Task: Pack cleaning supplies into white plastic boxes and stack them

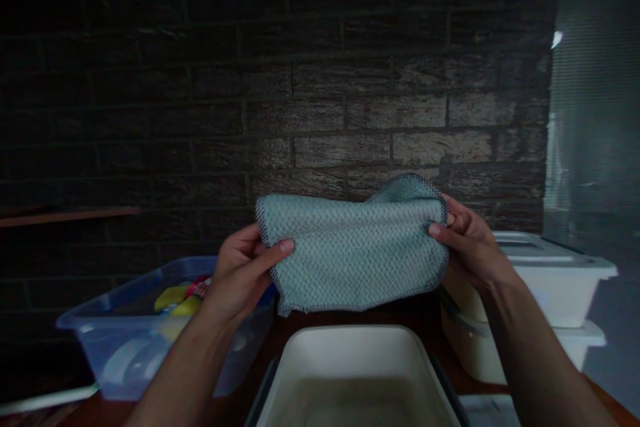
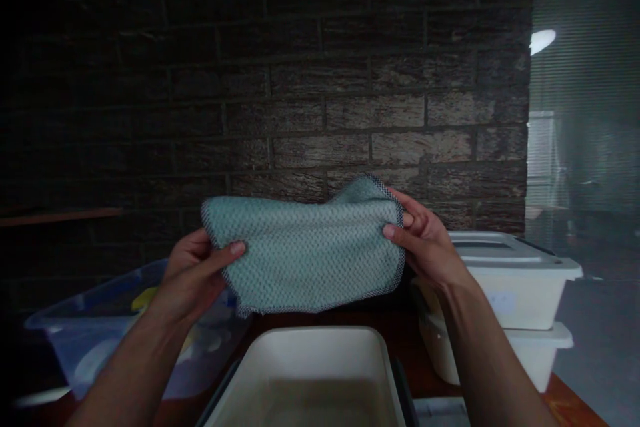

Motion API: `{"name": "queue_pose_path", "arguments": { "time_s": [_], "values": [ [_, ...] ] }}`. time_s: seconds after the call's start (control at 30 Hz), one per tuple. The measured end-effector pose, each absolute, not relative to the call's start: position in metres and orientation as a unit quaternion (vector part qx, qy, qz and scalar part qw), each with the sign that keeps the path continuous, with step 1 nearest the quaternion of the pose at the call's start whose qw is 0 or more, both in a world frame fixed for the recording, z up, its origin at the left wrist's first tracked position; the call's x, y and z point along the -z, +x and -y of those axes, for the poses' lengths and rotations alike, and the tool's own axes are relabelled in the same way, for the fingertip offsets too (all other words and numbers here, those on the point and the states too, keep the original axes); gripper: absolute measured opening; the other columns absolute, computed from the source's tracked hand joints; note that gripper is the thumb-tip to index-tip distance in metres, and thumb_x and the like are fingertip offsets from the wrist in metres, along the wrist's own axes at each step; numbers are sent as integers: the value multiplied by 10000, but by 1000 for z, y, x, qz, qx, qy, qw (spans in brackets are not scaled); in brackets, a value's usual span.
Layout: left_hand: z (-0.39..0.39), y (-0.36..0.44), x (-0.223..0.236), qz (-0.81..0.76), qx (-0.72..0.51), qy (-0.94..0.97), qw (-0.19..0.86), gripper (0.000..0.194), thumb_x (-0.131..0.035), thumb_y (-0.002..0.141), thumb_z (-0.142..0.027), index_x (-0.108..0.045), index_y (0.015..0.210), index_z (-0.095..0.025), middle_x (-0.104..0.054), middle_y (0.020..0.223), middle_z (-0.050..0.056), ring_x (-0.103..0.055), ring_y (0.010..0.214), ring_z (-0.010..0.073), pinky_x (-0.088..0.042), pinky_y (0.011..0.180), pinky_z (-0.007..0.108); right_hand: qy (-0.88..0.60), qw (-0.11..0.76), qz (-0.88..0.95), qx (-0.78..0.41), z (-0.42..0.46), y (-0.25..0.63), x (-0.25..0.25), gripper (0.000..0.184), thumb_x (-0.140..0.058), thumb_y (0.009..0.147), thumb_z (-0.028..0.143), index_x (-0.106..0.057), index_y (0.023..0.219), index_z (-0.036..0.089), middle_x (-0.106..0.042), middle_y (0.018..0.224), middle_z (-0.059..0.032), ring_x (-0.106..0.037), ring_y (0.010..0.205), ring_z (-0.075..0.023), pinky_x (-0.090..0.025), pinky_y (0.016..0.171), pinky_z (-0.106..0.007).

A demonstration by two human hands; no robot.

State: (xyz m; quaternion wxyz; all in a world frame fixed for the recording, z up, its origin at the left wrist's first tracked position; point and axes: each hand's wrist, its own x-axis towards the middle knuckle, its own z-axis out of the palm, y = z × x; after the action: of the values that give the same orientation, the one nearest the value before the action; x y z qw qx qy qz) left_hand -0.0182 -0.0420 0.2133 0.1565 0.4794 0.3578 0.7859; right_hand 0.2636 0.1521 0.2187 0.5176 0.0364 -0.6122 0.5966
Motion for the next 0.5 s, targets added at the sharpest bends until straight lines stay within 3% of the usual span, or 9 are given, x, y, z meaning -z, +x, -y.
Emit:
{"name": "queue_pose_path", "arguments": {
  "time_s": [0.07, 0.2, 0.37, 0.5],
  "values": [
    [36, -26, -209, -376, -785, 474, 132, 328, -942, 608, -223, -789, 895, -183, -787, 876, 34, -722, 747, 173, -579, 688, 240, 29, 526, 635, -565, -155, 263, -217, 498, -885, 744, 185, -755, 1210, 306, -804, 967, 17, -723, 799, -112, -554, 743, -188],
    [21, -42, -204, -432, -751, 487, 112, 319, -918, 673, -280, -802, 959, -198, -789, 860, 48, -709, 720, 153, -552, 646, 211, -2, 538, 677, -502, -173, 250, -207, 207, -853, 794, 295, -831, 1000, 289, -808, 1055, -26, -748, 915, -165, -568, 825, -246],
    [16, -45, -205, -402, -769, 480, 128, 317, -908, 696, -284, -811, 988, -204, -799, 937, 56, -731, 853, 154, -569, 800, 220, -27, 557, 698, -449, -191, 247, -200, 210, -825, 822, 330, -827, 1031, 305, -816, 1003, -18, -747, 851, -162, -565, 800, -264],
    [16, -44, -206, -416, -770, 464, 140, 342, -909, 683, -280, -809, 1003, -209, -798, 918, 47, -724, 800, 156, -567, 742, 227, -36, 544, 701, -460, -195, 254, -200, 259, -826, 820, 336, -818, 1076, 300, -812, 1035, -20, -745, 889, -172, -558, 847, -286]
  ]
}}
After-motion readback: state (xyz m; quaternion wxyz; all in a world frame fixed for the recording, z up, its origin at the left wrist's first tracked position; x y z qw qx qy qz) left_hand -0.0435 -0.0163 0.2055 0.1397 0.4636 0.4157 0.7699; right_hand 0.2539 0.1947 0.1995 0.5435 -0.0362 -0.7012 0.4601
